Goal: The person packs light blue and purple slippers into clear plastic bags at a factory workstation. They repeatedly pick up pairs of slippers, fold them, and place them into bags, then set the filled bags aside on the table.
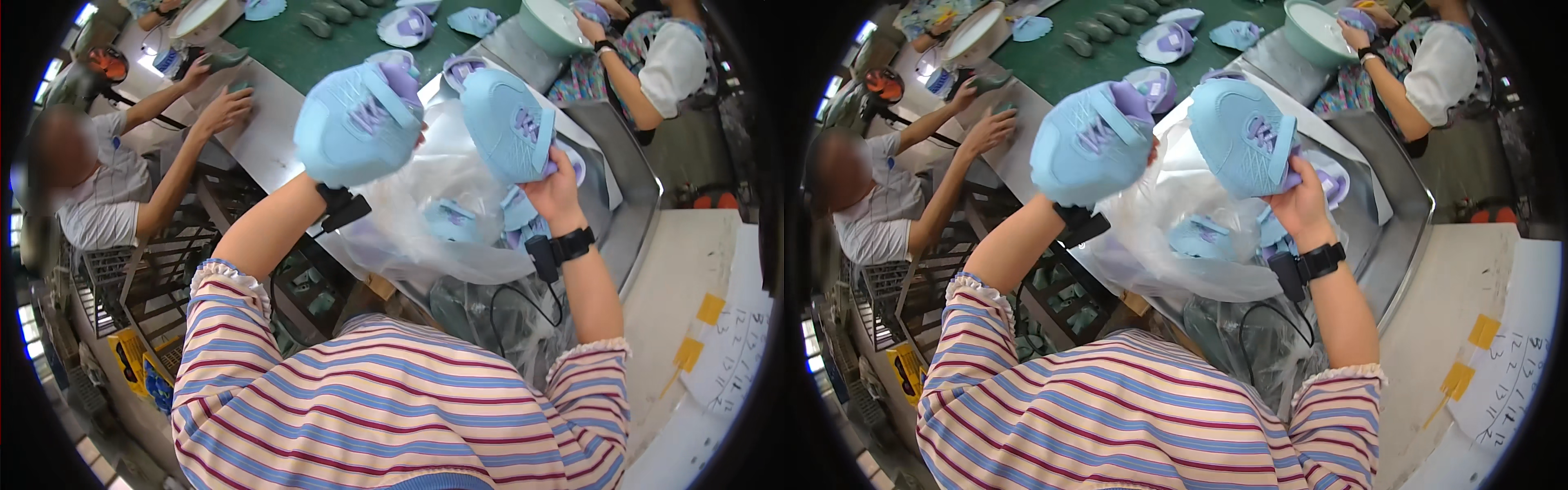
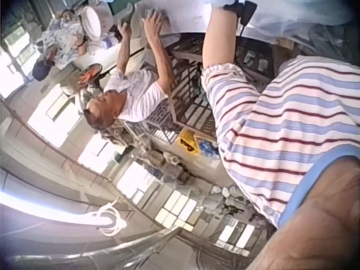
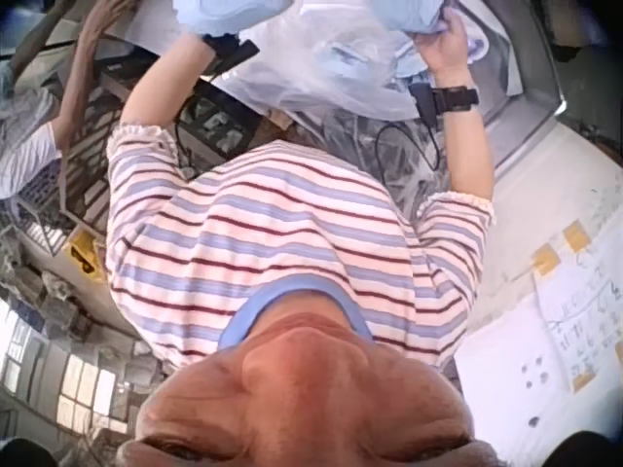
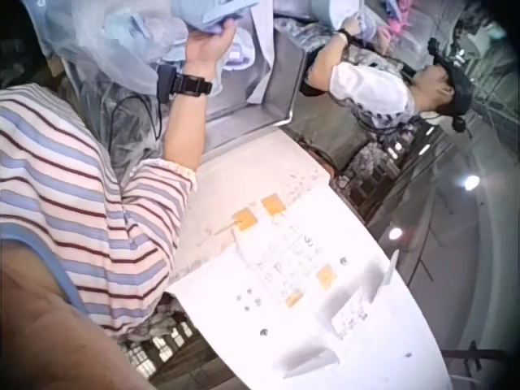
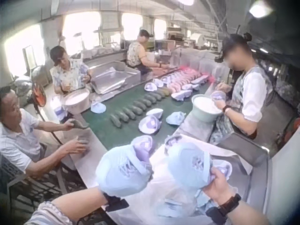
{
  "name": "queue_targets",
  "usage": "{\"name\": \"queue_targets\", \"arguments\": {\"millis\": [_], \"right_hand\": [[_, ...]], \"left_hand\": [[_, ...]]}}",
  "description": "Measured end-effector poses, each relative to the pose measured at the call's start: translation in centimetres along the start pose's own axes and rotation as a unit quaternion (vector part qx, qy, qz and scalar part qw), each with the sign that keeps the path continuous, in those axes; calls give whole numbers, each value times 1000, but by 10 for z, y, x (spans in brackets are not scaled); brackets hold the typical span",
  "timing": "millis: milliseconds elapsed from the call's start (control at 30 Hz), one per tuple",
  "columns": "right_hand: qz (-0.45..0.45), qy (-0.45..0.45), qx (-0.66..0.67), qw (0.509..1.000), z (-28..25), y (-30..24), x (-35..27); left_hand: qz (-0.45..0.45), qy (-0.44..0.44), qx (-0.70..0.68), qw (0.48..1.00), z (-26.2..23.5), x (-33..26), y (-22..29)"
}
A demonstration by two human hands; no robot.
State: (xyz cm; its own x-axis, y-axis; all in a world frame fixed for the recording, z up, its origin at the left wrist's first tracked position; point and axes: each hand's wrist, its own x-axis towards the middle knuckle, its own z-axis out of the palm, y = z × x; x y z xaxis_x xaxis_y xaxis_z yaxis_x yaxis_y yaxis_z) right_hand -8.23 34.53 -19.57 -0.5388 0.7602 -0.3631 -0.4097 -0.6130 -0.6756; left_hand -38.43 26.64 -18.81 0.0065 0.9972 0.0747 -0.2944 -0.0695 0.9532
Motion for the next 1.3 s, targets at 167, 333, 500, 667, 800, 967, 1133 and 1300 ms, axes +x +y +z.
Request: {"name": "queue_targets", "arguments": {"millis": [167,333,500,667,800,967,1133,1300], "right_hand": [[16,-57,70,996,29,10,-2],[67,-32,78,994,49,47,20],[59,0,59,997,42,75,31],[-13,-19,11,1000,76,88,47],[-94,52,-104,989,60,84,56],[-33,-64,-235,969,66,101,48],[17,-152,-328,932,70,87,10],[34,-65,-359,930,4,61,-22]], "left_hand": [[-171,-96,-152,969,16,-24,16],[-243,-43,-48,968,-4,-37,-2],[-252,67,18,965,-76,1,-26],[-118,-22,599,792,-142,47,-87],[-238,-151,-350,893,-58,24,-43],[-7,103,-18,995,-50,34,-36],[81,261,-117,955,-141,99,67],[-82,51,44,994,-71,80,68]]}}
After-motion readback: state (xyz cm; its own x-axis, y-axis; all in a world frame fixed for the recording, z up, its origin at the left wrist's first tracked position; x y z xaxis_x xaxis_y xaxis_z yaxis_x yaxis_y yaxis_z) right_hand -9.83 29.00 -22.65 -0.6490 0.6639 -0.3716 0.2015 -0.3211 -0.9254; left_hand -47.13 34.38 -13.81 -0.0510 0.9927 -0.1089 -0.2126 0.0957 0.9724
